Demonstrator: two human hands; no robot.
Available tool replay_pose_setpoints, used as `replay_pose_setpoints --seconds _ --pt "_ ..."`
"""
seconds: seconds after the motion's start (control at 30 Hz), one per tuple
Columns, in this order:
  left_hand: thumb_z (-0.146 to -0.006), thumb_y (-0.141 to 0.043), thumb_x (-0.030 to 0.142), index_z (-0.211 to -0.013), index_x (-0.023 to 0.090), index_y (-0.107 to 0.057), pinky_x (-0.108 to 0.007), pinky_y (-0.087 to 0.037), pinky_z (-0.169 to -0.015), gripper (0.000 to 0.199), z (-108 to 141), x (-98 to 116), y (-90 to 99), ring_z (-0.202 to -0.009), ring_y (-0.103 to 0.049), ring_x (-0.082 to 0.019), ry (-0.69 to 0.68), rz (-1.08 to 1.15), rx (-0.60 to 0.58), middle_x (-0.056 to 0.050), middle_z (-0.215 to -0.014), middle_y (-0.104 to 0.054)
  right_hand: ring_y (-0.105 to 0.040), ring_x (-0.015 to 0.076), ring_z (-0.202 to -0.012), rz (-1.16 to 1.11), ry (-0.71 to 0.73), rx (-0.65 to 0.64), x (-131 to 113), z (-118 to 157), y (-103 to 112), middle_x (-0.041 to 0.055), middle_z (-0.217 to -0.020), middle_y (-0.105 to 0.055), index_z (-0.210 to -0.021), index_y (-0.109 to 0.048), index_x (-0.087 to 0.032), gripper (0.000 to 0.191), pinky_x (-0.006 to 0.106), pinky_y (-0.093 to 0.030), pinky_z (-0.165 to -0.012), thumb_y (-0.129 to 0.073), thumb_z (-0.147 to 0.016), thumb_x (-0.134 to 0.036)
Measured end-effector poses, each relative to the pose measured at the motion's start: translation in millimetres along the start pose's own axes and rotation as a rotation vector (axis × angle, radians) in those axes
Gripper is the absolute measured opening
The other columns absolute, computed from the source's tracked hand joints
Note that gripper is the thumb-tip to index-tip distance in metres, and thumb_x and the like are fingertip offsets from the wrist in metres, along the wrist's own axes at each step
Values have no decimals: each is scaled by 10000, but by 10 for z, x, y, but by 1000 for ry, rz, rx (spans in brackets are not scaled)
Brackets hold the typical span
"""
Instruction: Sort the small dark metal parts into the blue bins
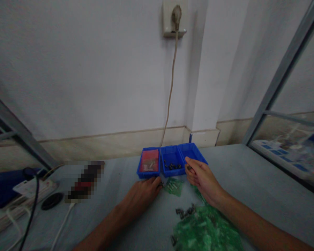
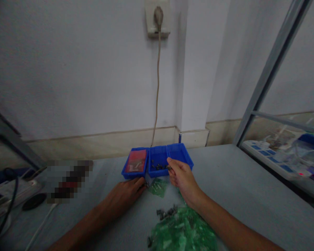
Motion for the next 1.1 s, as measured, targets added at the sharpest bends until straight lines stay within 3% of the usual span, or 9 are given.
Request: replay_pose_setpoints --seconds 1.1 --pt "-1054 -390 324 -1212 256 -525 -312 -562 -698 219 -1 -14 -32 -863 -703 -218 -16 -6 26 -35 -1034 -706 -163 56 -412 13 8 -2 22 -7 4 -99 -496 -291 -600 -418 -210 502 248 -128 -402 -708 -832 -548"
Point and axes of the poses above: each hand's wrist, its own z-axis away from the middle knuckle, its own y-axis out of the back of the hand, x = y × z, the point moved 3 cm from there along -z, towards the middle knuckle
